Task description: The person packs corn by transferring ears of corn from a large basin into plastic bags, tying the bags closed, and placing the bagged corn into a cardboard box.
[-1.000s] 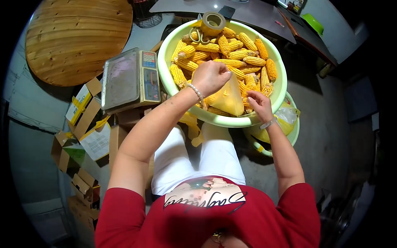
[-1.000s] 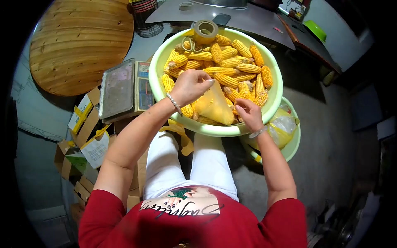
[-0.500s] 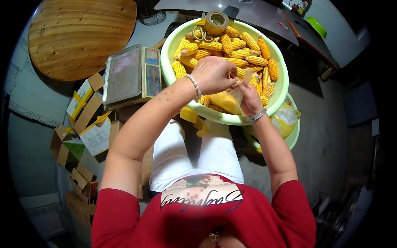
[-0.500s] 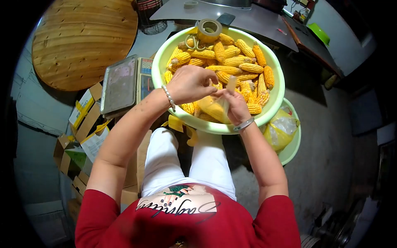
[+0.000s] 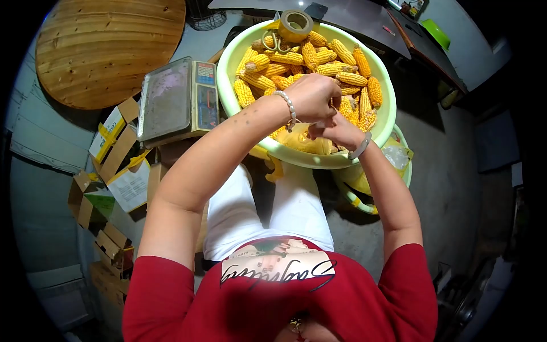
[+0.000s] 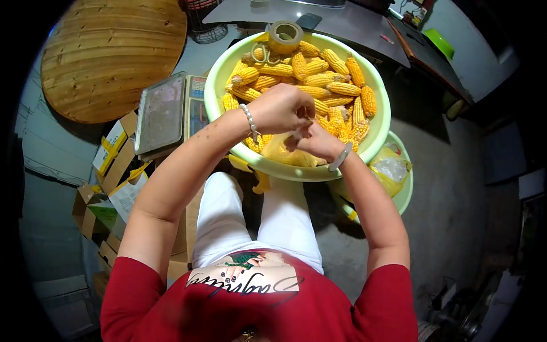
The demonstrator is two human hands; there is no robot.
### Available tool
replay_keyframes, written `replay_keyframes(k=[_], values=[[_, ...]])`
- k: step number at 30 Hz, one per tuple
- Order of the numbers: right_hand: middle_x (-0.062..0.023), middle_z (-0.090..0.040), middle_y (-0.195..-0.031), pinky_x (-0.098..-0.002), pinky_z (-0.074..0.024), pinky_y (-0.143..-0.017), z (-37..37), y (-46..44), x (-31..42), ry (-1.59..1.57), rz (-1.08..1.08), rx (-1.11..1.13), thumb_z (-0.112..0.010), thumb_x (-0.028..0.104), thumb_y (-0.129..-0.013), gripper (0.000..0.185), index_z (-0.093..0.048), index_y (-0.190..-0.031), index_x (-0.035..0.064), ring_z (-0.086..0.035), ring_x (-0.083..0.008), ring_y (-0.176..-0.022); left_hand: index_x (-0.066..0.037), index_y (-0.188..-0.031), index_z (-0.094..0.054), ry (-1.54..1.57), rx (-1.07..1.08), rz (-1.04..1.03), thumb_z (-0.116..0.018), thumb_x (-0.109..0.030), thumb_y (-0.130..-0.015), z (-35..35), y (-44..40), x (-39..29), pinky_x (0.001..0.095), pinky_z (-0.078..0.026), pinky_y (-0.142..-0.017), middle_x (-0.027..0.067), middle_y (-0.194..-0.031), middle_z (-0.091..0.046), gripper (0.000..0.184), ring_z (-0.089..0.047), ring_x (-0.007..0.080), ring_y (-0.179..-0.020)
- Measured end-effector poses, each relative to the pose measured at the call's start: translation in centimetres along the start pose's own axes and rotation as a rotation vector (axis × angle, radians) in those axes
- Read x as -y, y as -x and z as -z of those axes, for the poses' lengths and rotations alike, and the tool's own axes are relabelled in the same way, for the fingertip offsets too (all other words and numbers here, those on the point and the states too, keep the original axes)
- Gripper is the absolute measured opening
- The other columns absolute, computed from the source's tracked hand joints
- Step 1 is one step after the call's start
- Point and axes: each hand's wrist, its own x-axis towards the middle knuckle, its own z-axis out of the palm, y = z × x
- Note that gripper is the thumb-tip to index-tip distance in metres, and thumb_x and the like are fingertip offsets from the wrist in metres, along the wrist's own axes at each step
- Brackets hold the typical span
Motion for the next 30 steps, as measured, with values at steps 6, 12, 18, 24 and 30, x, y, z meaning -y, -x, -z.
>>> replay_keyframes(k=[6, 12, 18, 24, 30], values=[[-0.0048, -0.054, -0.064, -0.0259, -0.0419, -0.059, 0.4, -0.8, -0.6, 0.085, -0.034, 0.084, -0.045, 0.019, -0.090, 0.025, -0.061, -0.091, 0.0005, -0.052, -0.0122, -0.059, -0.003, -0.096, -0.062, 0.410, 0.040, 0.079, -0.062, -0.009, -0.073, -0.1, 2.0, 1.8, 0.0312, -0.049, -0.066, 0.0111, -0.079, -0.065, 0.024, -0.063, 0.0197, -0.069], [-0.0036, -0.053, -0.059, -0.0252, -0.0415, -0.056, -0.1, -0.9, 0.7, 0.167, -0.039, 0.152, -0.041, 0.025, -0.092, 0.034, -0.064, -0.085, 0.0003, -0.051, -0.0110, -0.054, -0.006, -0.105, -0.060, 0.260, -0.083, -0.063, -0.061, -0.006, -0.075, -1.1, 3.6, 3.9, 0.0306, -0.047, -0.078, 0.0107, -0.095, -0.063, 0.030, -0.060, 0.0224, -0.086], [-0.0055, -0.054, -0.063, -0.0247, -0.0427, -0.056, -0.4, -1.2, 0.2, -0.036, -0.055, 0.096, -0.042, 0.023, -0.092, 0.031, -0.059, -0.091, -0.0019, -0.053, -0.0129, -0.055, -0.004, -0.091, -0.064, 0.177, -0.050, 0.116, -0.059, -0.008, -0.078, -1.5, 4.1, 4.1, 0.0293, -0.048, -0.065, 0.0118, -0.079, -0.063, 0.015, -0.061, 0.0210, -0.068], [-0.0067, -0.053, -0.065, -0.0261, -0.0443, -0.057, 0.2, -1.4, -1.1, -0.415, -0.059, -0.109, -0.045, 0.017, -0.090, 0.022, -0.054, -0.083, -0.0017, -0.052, -0.0144, -0.059, -0.001, -0.090, -0.064, 0.495, -0.286, 0.185, -0.061, -0.008, -0.078, -3.6, 5.7, 5.3, 0.0259, -0.048, -0.067, 0.0071, -0.078, -0.063, 0.014, -0.061, 0.0132, -0.070], [-0.0081, -0.059, -0.073, -0.0243, -0.0466, -0.061, 0.5, -1.6, -1.4, -0.607, -0.015, -0.074, -0.053, 0.013, -0.087, 0.020, -0.060, -0.093, -0.0058, -0.056, -0.0144, -0.064, 0.001, -0.111, -0.053, 0.776, -0.229, 0.229, -0.065, -0.007, -0.076, -7.5, 5.5, 5.5, 0.0234, -0.044, -0.082, 0.0050, -0.097, -0.060, 0.037, -0.056, 0.0108, -0.091]])
